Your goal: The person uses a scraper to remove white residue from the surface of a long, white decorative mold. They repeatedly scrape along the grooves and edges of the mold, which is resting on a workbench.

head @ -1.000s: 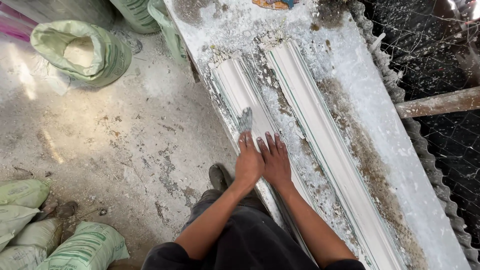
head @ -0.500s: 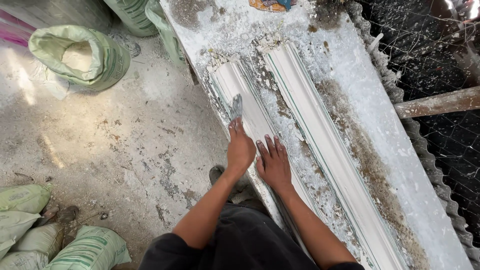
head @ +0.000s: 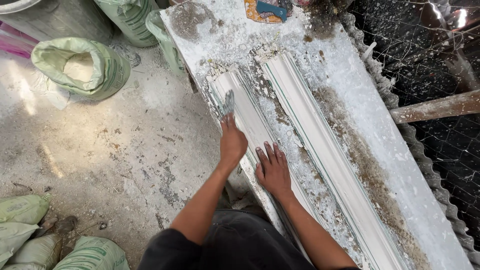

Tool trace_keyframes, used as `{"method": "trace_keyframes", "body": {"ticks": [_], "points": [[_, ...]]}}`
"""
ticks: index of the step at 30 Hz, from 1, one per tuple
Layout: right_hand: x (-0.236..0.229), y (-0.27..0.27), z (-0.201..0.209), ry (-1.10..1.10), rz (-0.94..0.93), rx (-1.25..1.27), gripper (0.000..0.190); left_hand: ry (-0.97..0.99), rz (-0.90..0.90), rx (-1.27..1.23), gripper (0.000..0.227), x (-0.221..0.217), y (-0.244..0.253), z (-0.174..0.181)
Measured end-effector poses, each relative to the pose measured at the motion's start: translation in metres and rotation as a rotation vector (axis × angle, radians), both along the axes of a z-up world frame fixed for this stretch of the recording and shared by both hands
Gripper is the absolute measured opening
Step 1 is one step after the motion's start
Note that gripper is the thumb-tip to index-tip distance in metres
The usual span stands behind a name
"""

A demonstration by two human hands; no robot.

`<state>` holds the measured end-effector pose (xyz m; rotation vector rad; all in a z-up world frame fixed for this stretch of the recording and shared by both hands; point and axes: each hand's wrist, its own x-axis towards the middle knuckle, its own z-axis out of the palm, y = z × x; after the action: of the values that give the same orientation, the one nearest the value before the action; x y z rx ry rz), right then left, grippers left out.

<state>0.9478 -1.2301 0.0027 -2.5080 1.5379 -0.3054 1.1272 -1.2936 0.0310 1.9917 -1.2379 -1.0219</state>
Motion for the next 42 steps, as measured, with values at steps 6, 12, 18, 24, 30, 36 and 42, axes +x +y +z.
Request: {"method": "trace_keyframes", "body": {"ticks": [6,12,18,24,30,36,42], "points": [[0.001,0.000,0.001,0.000,-0.024,0.004,0.050,-0.057,0.009,-0.115,0.062,0.008,-0.003,0.010],[0.001,-0.001,-0.002,0.005,-0.027,0.010,0.052,0.048,-0.009,0.114,0.066,0.015,-0.014,0.043],[0.002,0.002,-0.002,0.022,-0.047,0.016,0.053,0.070,0.014,0.047,0.065,0.025,-0.029,0.004],[0.001,0.000,-0.007,0.032,-0.051,0.019,0.054,0.011,-0.014,0.005,0.068,0.027,-0.039,-0.015],[0.000,0.002,-0.007,0.029,-0.054,0.018,0.055,-0.100,-0.024,-0.304,0.066,0.080,-0.067,-0.069],[-0.001,0.002,-0.009,0.030,-0.065,0.039,0.057,0.004,0.085,-0.285,0.061,0.092,0.009,-0.024],[-0.002,0.001,-0.011,0.015,-0.060,0.039,0.056,-0.113,0.172,-0.201,0.051,0.106,0.108,-0.066]]}}
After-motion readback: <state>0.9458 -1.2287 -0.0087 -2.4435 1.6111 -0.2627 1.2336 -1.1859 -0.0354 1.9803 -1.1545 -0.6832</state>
